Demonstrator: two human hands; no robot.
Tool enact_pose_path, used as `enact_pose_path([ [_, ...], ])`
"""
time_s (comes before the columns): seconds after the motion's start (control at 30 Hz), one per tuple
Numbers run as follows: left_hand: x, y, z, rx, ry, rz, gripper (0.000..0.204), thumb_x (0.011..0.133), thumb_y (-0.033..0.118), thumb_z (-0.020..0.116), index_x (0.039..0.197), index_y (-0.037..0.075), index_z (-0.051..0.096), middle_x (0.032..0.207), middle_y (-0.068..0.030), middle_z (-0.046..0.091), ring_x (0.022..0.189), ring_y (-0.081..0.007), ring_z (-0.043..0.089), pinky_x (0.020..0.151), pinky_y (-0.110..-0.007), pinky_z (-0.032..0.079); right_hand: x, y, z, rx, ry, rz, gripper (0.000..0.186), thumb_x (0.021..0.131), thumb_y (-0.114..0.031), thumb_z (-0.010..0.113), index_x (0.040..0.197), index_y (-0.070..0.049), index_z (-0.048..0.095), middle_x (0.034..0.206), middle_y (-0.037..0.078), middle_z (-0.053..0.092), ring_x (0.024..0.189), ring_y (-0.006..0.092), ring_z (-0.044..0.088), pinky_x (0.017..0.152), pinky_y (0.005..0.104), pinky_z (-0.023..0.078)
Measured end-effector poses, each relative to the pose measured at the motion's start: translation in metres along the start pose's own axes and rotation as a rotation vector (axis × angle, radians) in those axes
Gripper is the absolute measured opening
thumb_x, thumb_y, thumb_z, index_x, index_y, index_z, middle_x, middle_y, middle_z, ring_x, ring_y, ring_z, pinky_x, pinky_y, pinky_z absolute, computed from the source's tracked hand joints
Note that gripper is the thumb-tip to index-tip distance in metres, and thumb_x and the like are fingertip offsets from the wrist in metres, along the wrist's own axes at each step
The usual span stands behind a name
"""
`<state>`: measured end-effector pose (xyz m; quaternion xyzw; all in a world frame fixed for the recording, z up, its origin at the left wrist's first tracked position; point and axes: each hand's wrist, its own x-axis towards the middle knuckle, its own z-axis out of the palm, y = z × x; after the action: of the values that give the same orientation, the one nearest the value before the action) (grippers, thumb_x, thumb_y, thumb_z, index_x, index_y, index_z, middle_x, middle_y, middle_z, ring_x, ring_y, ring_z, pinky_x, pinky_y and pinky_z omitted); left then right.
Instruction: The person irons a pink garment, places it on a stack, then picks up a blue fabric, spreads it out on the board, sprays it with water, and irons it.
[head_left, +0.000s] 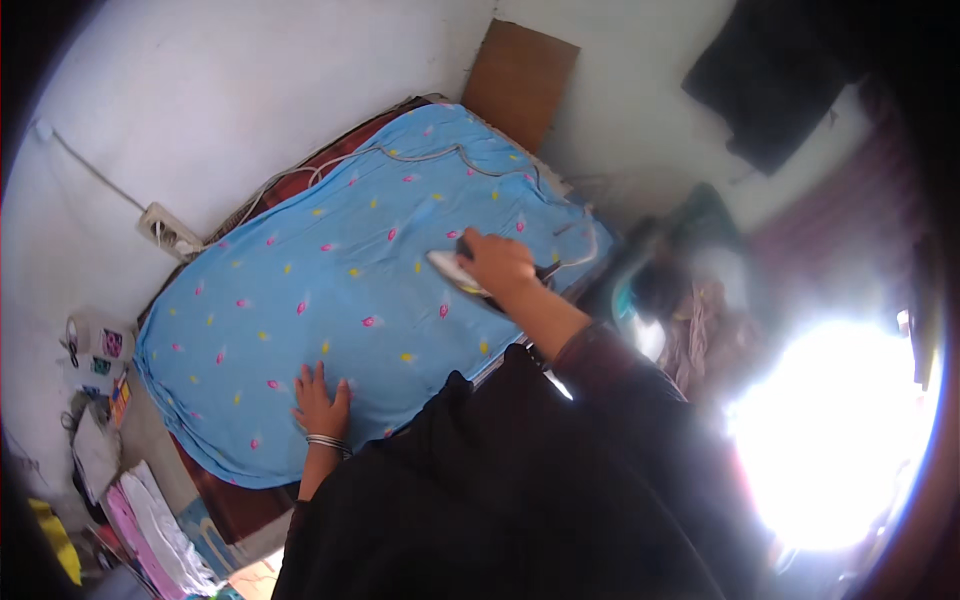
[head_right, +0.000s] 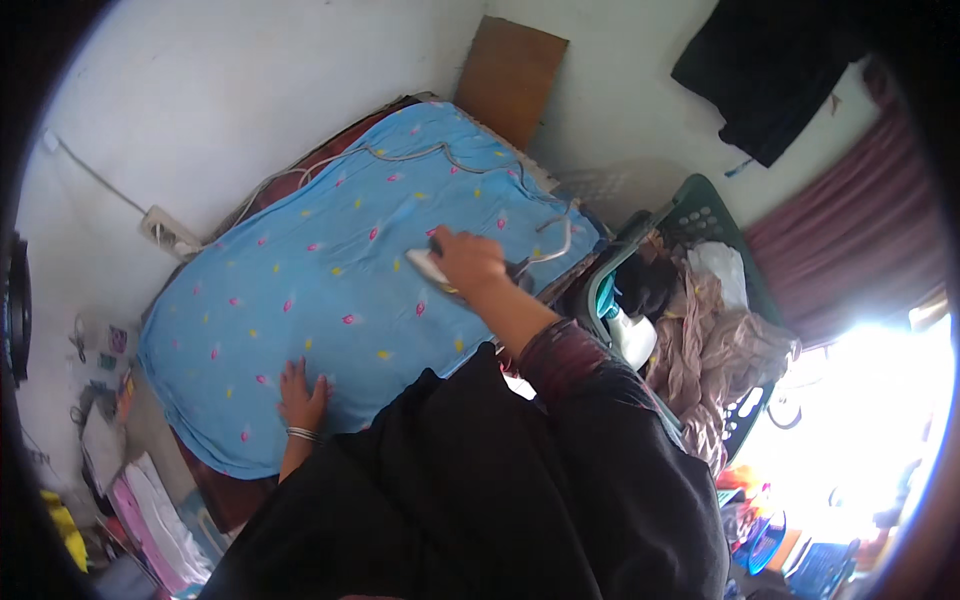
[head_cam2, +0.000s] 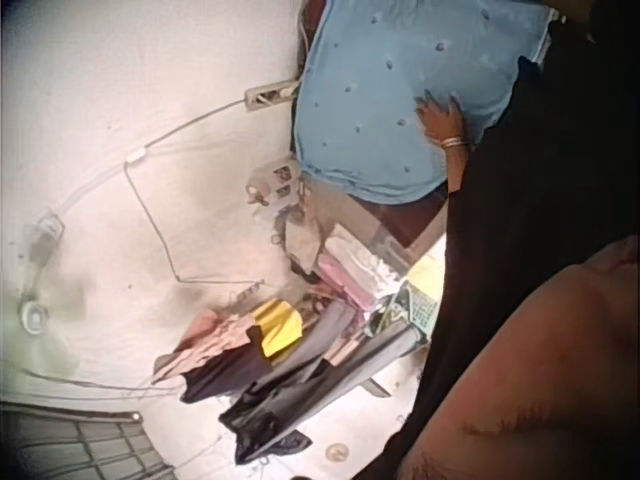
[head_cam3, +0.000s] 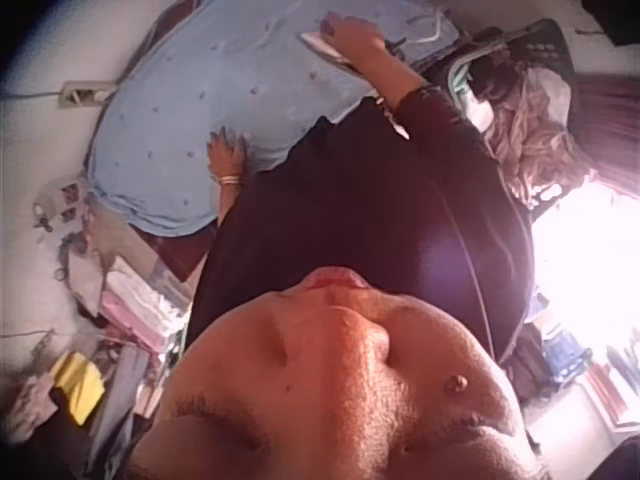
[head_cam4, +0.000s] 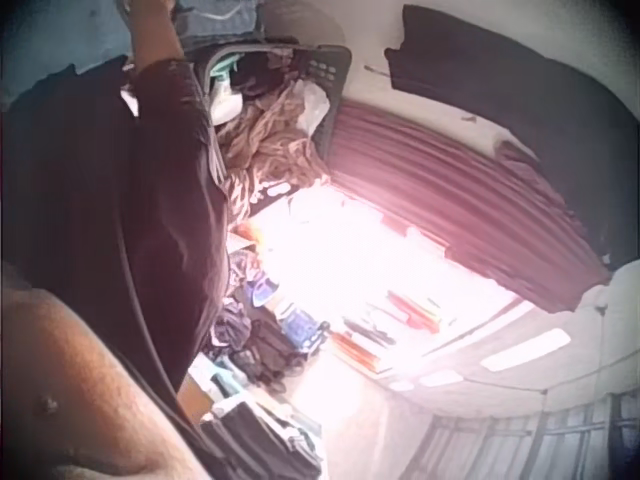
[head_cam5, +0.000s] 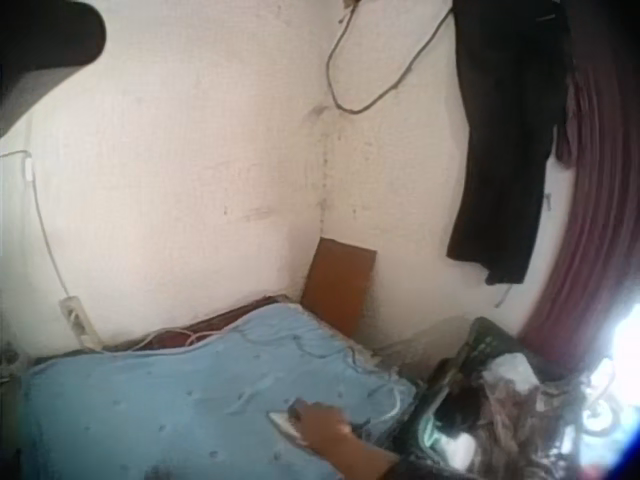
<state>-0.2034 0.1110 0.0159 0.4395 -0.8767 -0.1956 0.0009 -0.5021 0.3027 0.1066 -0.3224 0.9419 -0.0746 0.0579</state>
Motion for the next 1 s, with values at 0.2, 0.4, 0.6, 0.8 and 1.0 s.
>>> enact_pose_path([
  [0.2, 0.066, 0.047, 0.0, 0.095, -0.013, 0.396, 0.064, 0.083, 0.04, 0.059, 0.141, 0.02, 0.04, 0.152, -0.0109, 0.027, 0.141, -0.0357, 0.022, 0.104, -0.069, 0.018, 0.056, 0.108, -0.022, 0.044, 0.114, 0.583, 0.049, 0.087, -0.044, 0.056, 0.123, -0.011, 0.052, 0.115, 0.015, 0.063, 0.11, 0.0318, 0.059, 0.089, 0.0436, 0.047],
  [0.4, 0.08, 0.132, 0.029, 0.114, -0.076, 0.86, 0.062, 0.084, 0.04, 0.058, 0.14, 0.021, 0.04, 0.153, -0.0089, 0.025, 0.142, -0.0311, 0.021, 0.107, -0.065, 0.016, 0.087, 0.168, -0.023, 0.046, 0.106, 0.714, 0.062, 0.079, -0.049, 0.064, 0.126, -0.011, 0.054, 0.123, 0.016, 0.059, 0.116, 0.0321, 0.056, 0.093, 0.0457, 0.046],
  [0.6, 0.084, 0.139, 0.032, 0.027, -0.288, 0.824, 0.063, 0.085, 0.041, 0.057, 0.141, 0.02, 0.039, 0.154, -0.0082, 0.022, 0.144, -0.0293, 0.015, 0.112, -0.059, 0.006, 0.075, 0.192, -0.015, -0.08, 0.096, 0.787, 0.068, 0.077, -0.052, 0.063, 0.129, -0.009, 0.053, 0.128, 0.017, 0.056, 0.119, 0.0325, 0.054, 0.096, 0.0448, 0.044],
  [0.8, 0.091, 0.14, 0.028, 0.027, -0.338, 0.832, 0.063, 0.084, 0.042, 0.058, 0.14, 0.019, 0.041, 0.154, -0.0085, 0.022, 0.144, -0.0289, 0.014, 0.112, -0.059, 0.006, 0.111, 0.187, -0.015, -0.094, 0.129, 0.769, 0.071, 0.077, -0.053, 0.063, 0.129, -0.006, 0.051, 0.127, 0.018, 0.056, 0.12, 0.033, 0.053, 0.097, 0.046, 0.044],
  [1.0, 0.094, 0.137, 0.029, 0.017, -0.362, 0.851, 0.065, 0.083, 0.042, 0.06, 0.14, 0.019, 0.041, 0.154, -0.0084, 0.023, 0.144, -0.0287, 0.013, 0.112, -0.059, 0.006, 0.087, 0.215, -0.007, -0.116, 0.075, 0.752, 0.075, 0.076, -0.055, 0.063, 0.13, -0.005, 0.05, 0.129, 0.019, 0.055, 0.12, 0.0333, 0.052, 0.097, 0.045, 0.044],
])
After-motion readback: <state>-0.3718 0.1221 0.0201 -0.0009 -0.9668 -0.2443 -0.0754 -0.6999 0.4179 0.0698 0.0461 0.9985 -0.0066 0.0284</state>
